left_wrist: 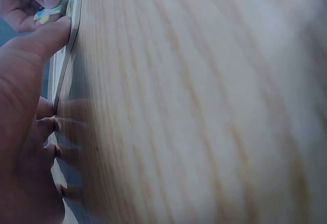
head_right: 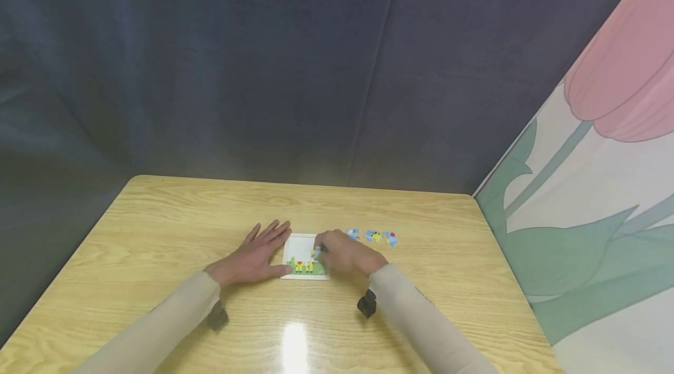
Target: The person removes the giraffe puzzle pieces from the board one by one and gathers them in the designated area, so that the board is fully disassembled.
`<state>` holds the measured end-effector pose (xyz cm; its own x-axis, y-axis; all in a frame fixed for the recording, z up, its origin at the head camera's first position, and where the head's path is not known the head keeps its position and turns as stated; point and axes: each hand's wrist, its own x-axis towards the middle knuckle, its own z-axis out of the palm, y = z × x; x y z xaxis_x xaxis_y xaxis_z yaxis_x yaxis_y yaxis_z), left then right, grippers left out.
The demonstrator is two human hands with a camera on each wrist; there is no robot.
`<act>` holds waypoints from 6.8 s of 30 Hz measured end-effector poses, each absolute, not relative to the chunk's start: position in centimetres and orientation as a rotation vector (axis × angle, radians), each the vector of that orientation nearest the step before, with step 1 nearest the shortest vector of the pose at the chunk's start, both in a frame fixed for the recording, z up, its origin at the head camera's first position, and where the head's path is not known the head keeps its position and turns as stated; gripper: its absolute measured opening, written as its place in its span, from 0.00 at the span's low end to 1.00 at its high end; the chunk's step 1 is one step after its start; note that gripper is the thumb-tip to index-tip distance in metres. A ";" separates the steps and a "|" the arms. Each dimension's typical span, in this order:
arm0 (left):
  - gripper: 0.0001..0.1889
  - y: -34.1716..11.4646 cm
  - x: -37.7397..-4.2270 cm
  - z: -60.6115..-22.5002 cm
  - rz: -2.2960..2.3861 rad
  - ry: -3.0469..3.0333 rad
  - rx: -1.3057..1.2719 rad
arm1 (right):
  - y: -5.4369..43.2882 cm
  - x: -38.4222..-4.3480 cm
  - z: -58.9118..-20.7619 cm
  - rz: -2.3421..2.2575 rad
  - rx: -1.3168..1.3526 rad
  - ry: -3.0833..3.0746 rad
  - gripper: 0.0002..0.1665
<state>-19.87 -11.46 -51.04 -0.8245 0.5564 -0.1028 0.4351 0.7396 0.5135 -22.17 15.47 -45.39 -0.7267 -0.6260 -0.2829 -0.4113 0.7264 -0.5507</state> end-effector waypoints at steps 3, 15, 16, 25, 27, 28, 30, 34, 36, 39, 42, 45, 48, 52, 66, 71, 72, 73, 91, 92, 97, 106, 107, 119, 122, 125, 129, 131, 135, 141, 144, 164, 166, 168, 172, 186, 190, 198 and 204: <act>0.49 -11.4 -19.8 -50.9 0.705 2.692 0.775 | 15.9 -22.3 -45.1 -0.676 -0.783 2.466 0.06; 0.49 -11.5 -19.7 -51.1 0.752 2.690 0.784 | 19.8 -22.5 -44.2 -0.817 -0.747 2.486 0.12; 0.49 -11.5 -19.6 -51.0 0.741 2.690 0.785 | 20.3 -22.4 -44.1 -0.819 -0.742 2.496 0.11; 0.49 -11.5 -19.7 -51.0 0.712 2.684 0.777 | 24.6 -21.9 -44.1 -0.895 -0.670 2.503 0.06; 0.49 -11.5 -19.7 -51.1 0.712 2.687 0.776 | 25.5 -21.8 -44.2 -0.897 -0.666 2.515 0.06; 0.49 -11.4 -19.7 -51.1 0.713 2.688 0.775 | 26.0 -21.8 -44.2 -0.899 -0.663 2.519 0.06; 0.49 -11.4 -19.8 -51.1 0.710 2.692 0.774 | 26.8 -21.7 -44.2 -0.892 -0.636 2.536 0.05; 0.49 -11.4 -19.8 -51.2 0.709 2.693 0.776 | 28.4 -21.5 -44.4 -0.893 -0.592 2.552 0.06; 0.50 -11.5 -19.8 -51.2 0.708 2.692 0.777 | 29.1 -21.4 -44.5 -0.905 -0.559 2.555 0.05; 0.50 -11.5 -19.8 -51.2 0.708 2.690 0.773 | 30.1 -21.2 -44.8 -0.938 -0.530 2.552 0.04; 0.50 -11.5 -19.8 -51.3 0.706 2.694 0.770 | 30.7 -21.2 -45.1 -0.971 -0.516 2.554 0.03; 0.50 -11.5 -19.8 -51.3 0.705 2.696 0.771 | 31.0 -21.1 -45.4 -0.979 -0.515 2.567 0.02; 0.50 -11.5 -19.8 -51.4 0.708 2.695 0.773 | 31.2 -21.0 -45.6 -0.963 -0.475 2.571 0.01; 0.50 -11.5 -19.8 -51.4 0.708 2.694 0.776 | 31.5 -20.9 -45.8 -0.931 -0.451 2.580 0.01; 0.50 -11.4 -19.8 -51.2 0.694 2.691 0.777 | 31.5 -20.9 -47.0 -0.761 -0.487 2.729 0.03; 0.52 -11.5 -19.8 -51.0 0.676 2.684 0.782 | 31.3 -20.9 -46.7 -0.736 -0.478 2.728 0.03; 0.52 -11.5 -19.8 -50.9 0.671 2.682 0.781 | 31.3 -20.9 -46.7 -0.732 -0.479 2.730 0.03; 0.53 -11.4 -19.8 -50.9 0.666 2.681 0.780 | 31.3 -20.9 -46.7 -0.730 -0.481 2.732 0.03; 0.59 -11.6 -19.9 -50.9 0.667 2.660 0.777 | 28.3 -21.4 -46.4 -0.836 -0.562 2.724 0.03; 0.59 -11.6 -19.9 -50.8 0.673 2.657 0.776 | 27.5 -21.5 -46.3 -0.839 -0.575 2.714 0.03; 0.60 -11.5 -19.9 -50.8 0.678 2.652 0.783 | 23.0 -21.7 -45.8 -0.812 -0.687 2.680 0.03; 0.61 -11.3 -20.0 -51.3 0.693 2.671 0.778 | 15.8 -21.8 -46.3 -0.762 -0.833 2.585 0.06; 0.61 -11.3 -20.0 -51.3 0.701 2.673 0.784 | 15.2 -21.8 -46.4 -0.749 -0.849 2.572 0.06; 0.58 -11.1 -19.7 -50.5 0.674 2.661 0.776 | 11.4 -21.3 -47.0 -0.563 -0.922 2.522 0.10; 0.58 -11.1 -19.6 -50.4 0.683 2.654 0.772 | 10.9 -21.3 -46.8 -0.531 -0.877 2.516 0.10; 0.58 -11.1 -19.6 -50.3 0.686 2.652 0.770 | 10.6 -21.3 -46.5 -0.507 -0.849 2.508 0.11; 0.58 -11.2 -19.6 -50.3 0.690 2.653 0.773 | 10.2 -21.4 -46.2 -0.483 -0.850 2.505 0.10; 0.58 -11.2 -19.6 -50.3 0.690 2.653 0.774 | 10.0 -21.5 -46.2 -0.490 -0.860 2.502 0.09; 0.58 -11.3 -19.7 -50.4 0.679 2.663 0.775 | 10.0 -21.4 -46.2 -0.528 -0.865 2.499 0.10; 0.59 -11.2 -19.7 -50.5 0.668 2.670 0.770 | 10.1 -20.9 -46.1 -0.549 -0.840 2.466 0.11; 0.59 -11.2 -19.7 -50.5 0.664 2.670 0.770 | 10.1 -20.5 -45.8 -0.509 -0.826 2.487 0.09; 0.59 -11.2 -19.8 -50.5 0.694 2.666 0.769 | 10.4 -20.8 -46.3 -0.817 -0.718 2.411 0.10; 0.59 -11.2 -19.8 -50.6 0.690 2.669 0.771 | 10.6 -20.9 -46.6 -0.857 -0.744 2.391 0.08; 0.59 -11.3 -19.8 -50.6 0.690 2.670 0.773 | 10.7 -21.0 -46.7 -0.908 -0.747 2.362 0.05; 0.59 -11.2 -19.8 -50.7 0.698 2.670 0.773 | 11.1 -21.0 -46.5 -1.009 -0.716 2.331 0.03; 0.59 -11.4 -19.7 -51.0 0.671 2.687 0.763 | 14.7 -20.9 -46.6 -1.059 -0.675 2.448 0.02; 0.60 -11.5 -19.6 -51.3 0.656 2.695 0.746 | 16.0 -20.7 -46.5 -1.064 -0.656 2.460 0.02; 0.60 -11.4 -19.6 -51.3 0.685 2.678 0.757 | 19.2 -20.2 -46.3 -1.023 -0.624 2.508 0.02; 0.60 -11.3 -19.7 -51.1 0.686 2.677 0.765 | 21.4 -19.6 -46.1 -1.028 -0.617 2.501 0.03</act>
